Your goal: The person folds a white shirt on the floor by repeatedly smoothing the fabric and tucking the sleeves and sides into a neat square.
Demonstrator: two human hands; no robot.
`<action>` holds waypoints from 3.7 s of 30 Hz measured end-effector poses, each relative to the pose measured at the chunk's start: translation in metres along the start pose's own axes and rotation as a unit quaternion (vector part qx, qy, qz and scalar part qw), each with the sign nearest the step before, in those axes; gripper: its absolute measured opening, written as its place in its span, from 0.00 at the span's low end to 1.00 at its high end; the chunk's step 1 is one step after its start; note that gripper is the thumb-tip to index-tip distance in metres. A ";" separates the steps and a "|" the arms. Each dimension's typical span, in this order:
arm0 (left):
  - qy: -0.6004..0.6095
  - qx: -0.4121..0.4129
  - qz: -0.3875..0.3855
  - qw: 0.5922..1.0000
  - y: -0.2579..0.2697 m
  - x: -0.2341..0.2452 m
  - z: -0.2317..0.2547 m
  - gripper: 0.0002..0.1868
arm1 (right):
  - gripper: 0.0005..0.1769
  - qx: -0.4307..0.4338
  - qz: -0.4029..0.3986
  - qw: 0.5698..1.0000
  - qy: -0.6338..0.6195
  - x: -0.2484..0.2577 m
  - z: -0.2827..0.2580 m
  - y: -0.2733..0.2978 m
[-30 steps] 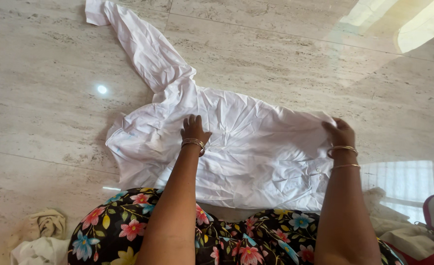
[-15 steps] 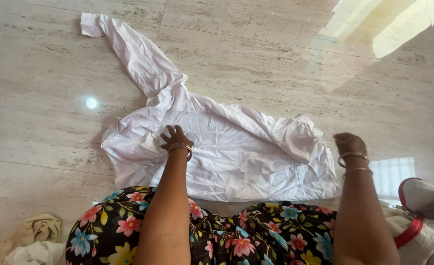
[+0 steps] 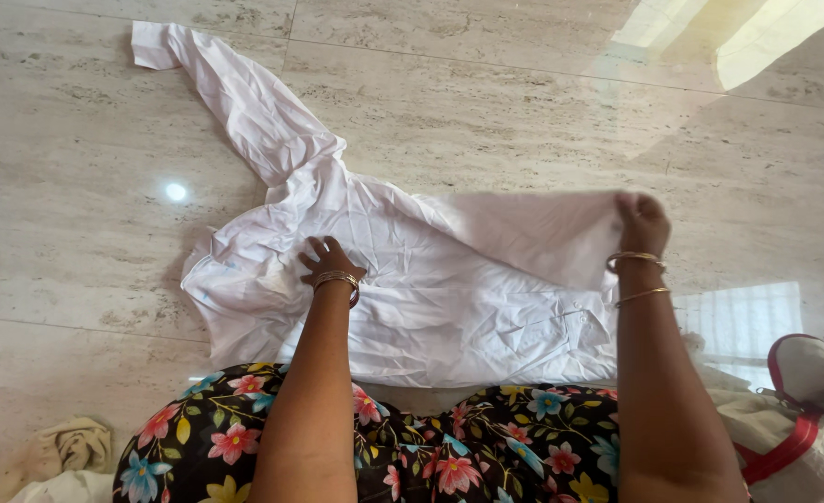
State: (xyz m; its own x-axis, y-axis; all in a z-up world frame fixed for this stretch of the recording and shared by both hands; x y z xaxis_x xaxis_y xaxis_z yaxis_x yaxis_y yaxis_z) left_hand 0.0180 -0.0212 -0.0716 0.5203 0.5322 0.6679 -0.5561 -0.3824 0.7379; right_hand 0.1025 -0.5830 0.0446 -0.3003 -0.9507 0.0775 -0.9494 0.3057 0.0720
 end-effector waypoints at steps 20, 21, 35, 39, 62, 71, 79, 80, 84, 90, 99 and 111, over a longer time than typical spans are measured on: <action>-0.048 -0.549 0.195 0.811 0.066 0.047 0.194 0.50 | 0.06 -0.013 -0.223 0.969 -0.107 -0.024 -0.095 0.038; -0.057 -0.556 0.182 0.809 0.063 0.049 0.204 0.52 | 0.05 0.003 -0.235 0.961 -0.147 -0.021 -0.096 0.035; -0.370 -0.199 0.199 0.886 -0.006 0.216 0.045 0.31 | 0.04 0.026 -0.107 0.955 -0.276 0.037 -0.022 -0.012; -0.337 -0.187 0.371 0.845 0.031 0.256 0.003 0.09 | 0.05 0.050 -0.098 0.938 -0.329 0.030 -0.040 0.004; -0.235 -0.242 0.176 0.925 0.115 0.135 -0.104 0.15 | 0.11 -0.022 -0.221 0.942 -0.251 0.112 -0.034 0.068; -0.292 -0.172 0.050 0.940 0.089 0.118 -0.112 0.15 | 0.40 -0.201 -0.271 0.832 0.440 0.091 0.047 0.044; -0.355 -0.166 0.033 0.920 0.085 0.113 -0.104 0.14 | 0.20 -0.188 -0.184 0.932 0.250 0.079 0.028 0.025; -0.355 -0.166 0.034 0.919 0.085 0.113 -0.103 0.14 | 0.22 -0.151 -0.106 0.983 0.004 0.088 0.016 0.028; -0.345 -0.166 0.035 0.923 0.082 0.111 -0.103 0.15 | 0.07 -0.006 -0.138 0.966 -0.219 0.090 -0.021 0.037; -0.368 -0.153 0.028 0.916 0.080 0.106 -0.107 0.15 | 0.05 -0.058 -0.112 0.961 -0.245 0.079 -0.046 0.056; -0.233 -0.358 0.127 0.895 0.135 0.074 -0.012 0.50 | 0.08 0.026 -0.184 0.981 -0.054 0.047 -0.098 0.071; 0.054 -0.606 0.209 0.765 0.280 -0.076 0.284 0.48 | 0.11 -0.014 -0.336 0.942 -0.018 0.020 -0.061 0.059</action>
State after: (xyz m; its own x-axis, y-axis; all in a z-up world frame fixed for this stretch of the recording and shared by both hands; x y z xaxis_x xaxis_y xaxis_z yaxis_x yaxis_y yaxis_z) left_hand 0.0070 -0.3837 0.1113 0.1116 0.6390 0.7611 -0.8859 0.4110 -0.2152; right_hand 0.0463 -0.5808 0.1109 0.3630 -0.9313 -0.0287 -0.9239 -0.3638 0.1184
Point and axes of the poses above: each hand's wrist, its own y-axis away from the middle knuckle, its own x-axis out of the back of the hand, z = x × y, the point moved 5 cm from there along -y, towards the middle knuckle, and after that the axes turned 13 degrees about -z, right-handed, at the moved point
